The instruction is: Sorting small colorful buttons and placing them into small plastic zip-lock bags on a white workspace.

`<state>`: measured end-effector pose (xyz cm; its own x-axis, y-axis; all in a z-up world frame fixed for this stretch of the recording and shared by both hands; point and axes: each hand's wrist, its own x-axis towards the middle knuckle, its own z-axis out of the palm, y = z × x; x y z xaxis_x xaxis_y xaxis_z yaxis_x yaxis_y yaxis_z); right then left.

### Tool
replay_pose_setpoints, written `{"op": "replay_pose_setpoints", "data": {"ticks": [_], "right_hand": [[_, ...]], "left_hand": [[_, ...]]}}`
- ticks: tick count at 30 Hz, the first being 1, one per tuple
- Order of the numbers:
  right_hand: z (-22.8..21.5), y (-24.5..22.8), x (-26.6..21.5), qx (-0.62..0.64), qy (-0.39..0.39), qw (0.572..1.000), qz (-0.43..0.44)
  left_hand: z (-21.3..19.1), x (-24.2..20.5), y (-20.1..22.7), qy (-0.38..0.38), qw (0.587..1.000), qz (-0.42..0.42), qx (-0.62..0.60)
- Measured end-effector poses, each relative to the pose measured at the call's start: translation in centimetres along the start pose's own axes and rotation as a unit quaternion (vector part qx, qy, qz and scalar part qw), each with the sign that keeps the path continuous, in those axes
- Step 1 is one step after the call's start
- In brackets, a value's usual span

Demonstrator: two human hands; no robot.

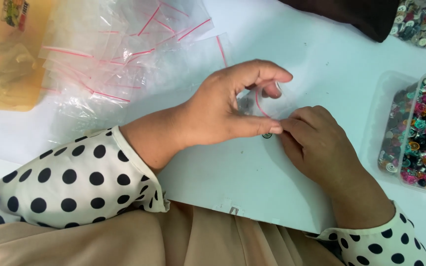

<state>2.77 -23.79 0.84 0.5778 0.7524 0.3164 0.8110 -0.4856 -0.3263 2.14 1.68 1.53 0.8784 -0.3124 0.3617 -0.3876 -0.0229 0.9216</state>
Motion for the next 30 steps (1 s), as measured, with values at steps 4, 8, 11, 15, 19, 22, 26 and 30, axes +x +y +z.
{"op": "replay_pose_setpoints", "data": {"ticks": [4,8,11,15,19,22,26,30], "right_hand": [[-0.7,-0.1,-0.2,-0.001,0.042,0.999,-0.017],[-3.0,-0.3,-1.3,-0.005,0.166,0.985,-0.046],[-3.4,-0.3,-2.4,-0.017,0.204,0.974,-0.099],[-2.7,-1.2,-2.1,-0.028,0.173,0.984,-0.041],[-2.6,-1.1,-1.0,-0.003,0.167,0.986,-0.012],[-1.8,-0.8,-0.2,0.013,0.074,0.997,-0.005],[-0.2,-1.1,0.8,0.013,0.008,0.999,-0.037],[1.0,-1.8,1.0,0.005,0.038,0.999,-0.037]], "left_hand": [[0.7,-0.2,0.1,-0.036,0.998,-0.043,0.022],[1.2,-0.4,-0.7,-0.053,0.995,-0.053,0.065],[2.1,-0.7,-1.0,-0.083,0.994,-0.026,0.07],[2.7,-0.8,-0.8,-0.14,0.988,-0.004,0.068],[1.0,-0.4,-0.9,-0.123,0.99,-0.039,0.048],[-0.8,0.2,-0.7,-0.047,0.998,-0.037,-0.037],[-1.3,0.5,-0.3,0.0,1.0,-0.021,-0.024],[0.2,0.5,-1.0,-0.006,0.998,-0.034,-0.051]]}}
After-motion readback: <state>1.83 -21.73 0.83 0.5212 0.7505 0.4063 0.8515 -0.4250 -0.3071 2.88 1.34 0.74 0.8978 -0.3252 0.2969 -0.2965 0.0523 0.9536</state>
